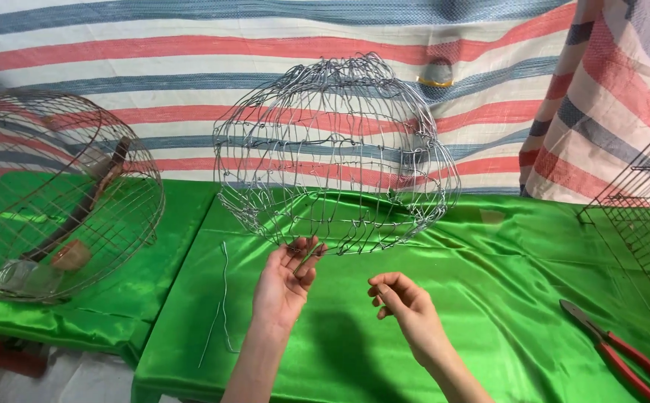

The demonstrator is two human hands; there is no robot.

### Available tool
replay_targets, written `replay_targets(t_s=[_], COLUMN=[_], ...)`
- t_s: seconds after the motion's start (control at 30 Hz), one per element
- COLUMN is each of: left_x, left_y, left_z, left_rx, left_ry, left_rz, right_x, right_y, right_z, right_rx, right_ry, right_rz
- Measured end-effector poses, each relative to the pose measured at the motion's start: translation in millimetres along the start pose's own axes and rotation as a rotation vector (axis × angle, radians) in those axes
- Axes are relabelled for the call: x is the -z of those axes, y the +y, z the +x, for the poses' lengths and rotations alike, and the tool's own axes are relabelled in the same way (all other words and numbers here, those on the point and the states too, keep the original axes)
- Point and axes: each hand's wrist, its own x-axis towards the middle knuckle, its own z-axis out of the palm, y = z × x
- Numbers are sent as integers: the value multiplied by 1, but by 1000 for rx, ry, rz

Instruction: Assembling a wire birdcage by threading metal wires through the frame and securing them with pliers.

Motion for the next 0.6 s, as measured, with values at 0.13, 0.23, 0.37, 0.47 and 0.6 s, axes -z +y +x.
replay_targets(t_s=[0.13, 0.23, 0.37, 0.47, 0.6], left_x=[-4, 0, -3, -8, 21], left_y=[1, -2, -4, -2, -9], left_z=[-1, 4, 6, 1, 25], left_rx=[11, 18, 15, 26, 71], left_ry=[34, 31, -1, 3, -162], left_rz=[-20, -32, -54, -72, -44], right_x=[-7, -15, -29, -36, -43], right_y=[-35, -75, -115, -118, -116], right_z=[-9, -12, -5, 5, 18], right_rx=[297, 829, 1008, 1009, 1060], right_ry=[147, 241, 292, 318, 372], right_rz=[-482, -758, -943, -1084, -1068])
